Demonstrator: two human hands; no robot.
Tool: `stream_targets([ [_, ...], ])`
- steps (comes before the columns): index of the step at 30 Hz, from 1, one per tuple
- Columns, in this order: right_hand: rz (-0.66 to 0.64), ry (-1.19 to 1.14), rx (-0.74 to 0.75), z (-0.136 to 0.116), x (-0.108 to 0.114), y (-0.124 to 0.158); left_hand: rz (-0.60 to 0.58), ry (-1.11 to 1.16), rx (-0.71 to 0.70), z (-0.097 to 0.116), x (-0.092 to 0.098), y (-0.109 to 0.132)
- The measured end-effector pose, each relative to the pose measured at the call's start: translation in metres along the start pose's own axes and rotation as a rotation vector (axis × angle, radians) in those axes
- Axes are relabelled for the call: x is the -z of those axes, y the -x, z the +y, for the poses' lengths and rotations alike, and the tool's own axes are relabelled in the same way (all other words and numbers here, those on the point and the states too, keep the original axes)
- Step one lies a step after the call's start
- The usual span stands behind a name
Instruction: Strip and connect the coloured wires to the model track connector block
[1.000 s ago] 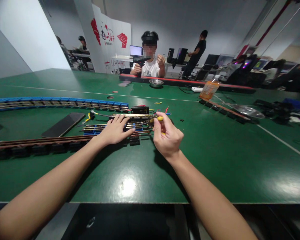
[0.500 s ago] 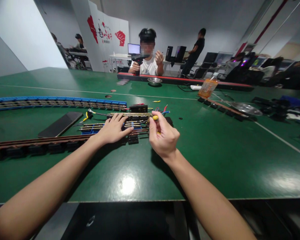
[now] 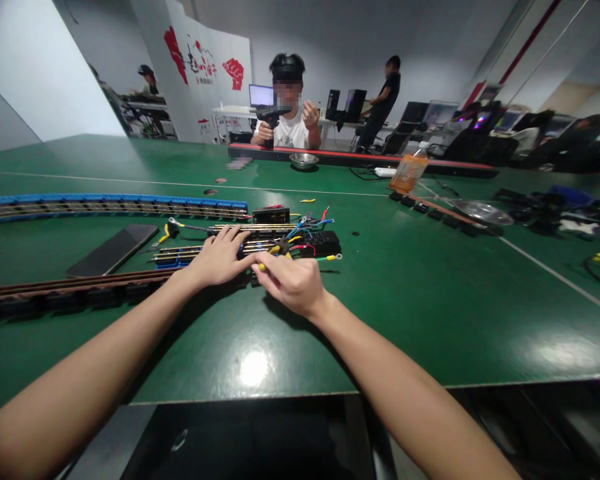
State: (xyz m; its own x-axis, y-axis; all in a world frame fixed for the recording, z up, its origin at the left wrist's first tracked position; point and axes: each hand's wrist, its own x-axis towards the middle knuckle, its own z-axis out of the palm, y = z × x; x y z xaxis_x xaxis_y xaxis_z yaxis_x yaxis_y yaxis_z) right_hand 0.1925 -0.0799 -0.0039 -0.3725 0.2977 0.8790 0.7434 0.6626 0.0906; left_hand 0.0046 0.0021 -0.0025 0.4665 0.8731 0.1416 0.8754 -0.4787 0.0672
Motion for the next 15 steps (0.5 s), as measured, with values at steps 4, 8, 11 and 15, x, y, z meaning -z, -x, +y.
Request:
stream_targets([
  [4, -0.054, 0.042, 0.125, 0.0029, 0.0027, -0.0013, -0.002, -0.002, 0.007, 0.0003, 0.0001, -0.0006],
  [8, -0.050, 0.038, 0.120, 0.0046, 0.0027, -0.0022, -0.006, -0.002, 0.010, 0.0006, 0.0004, -0.0009],
  [11, -0.066, 0.037, 0.150, 0.0062, 0.0025, -0.0020, -0.005, 0.003, 0.010, 0.0005, 0.0004, -0.0006],
  [15, -0.086, 0.038, 0.155, 0.0086, 0.0042, -0.0018, -0.005, 0.006, 0.011, 0.0003, 0.0005, -0.0001],
])
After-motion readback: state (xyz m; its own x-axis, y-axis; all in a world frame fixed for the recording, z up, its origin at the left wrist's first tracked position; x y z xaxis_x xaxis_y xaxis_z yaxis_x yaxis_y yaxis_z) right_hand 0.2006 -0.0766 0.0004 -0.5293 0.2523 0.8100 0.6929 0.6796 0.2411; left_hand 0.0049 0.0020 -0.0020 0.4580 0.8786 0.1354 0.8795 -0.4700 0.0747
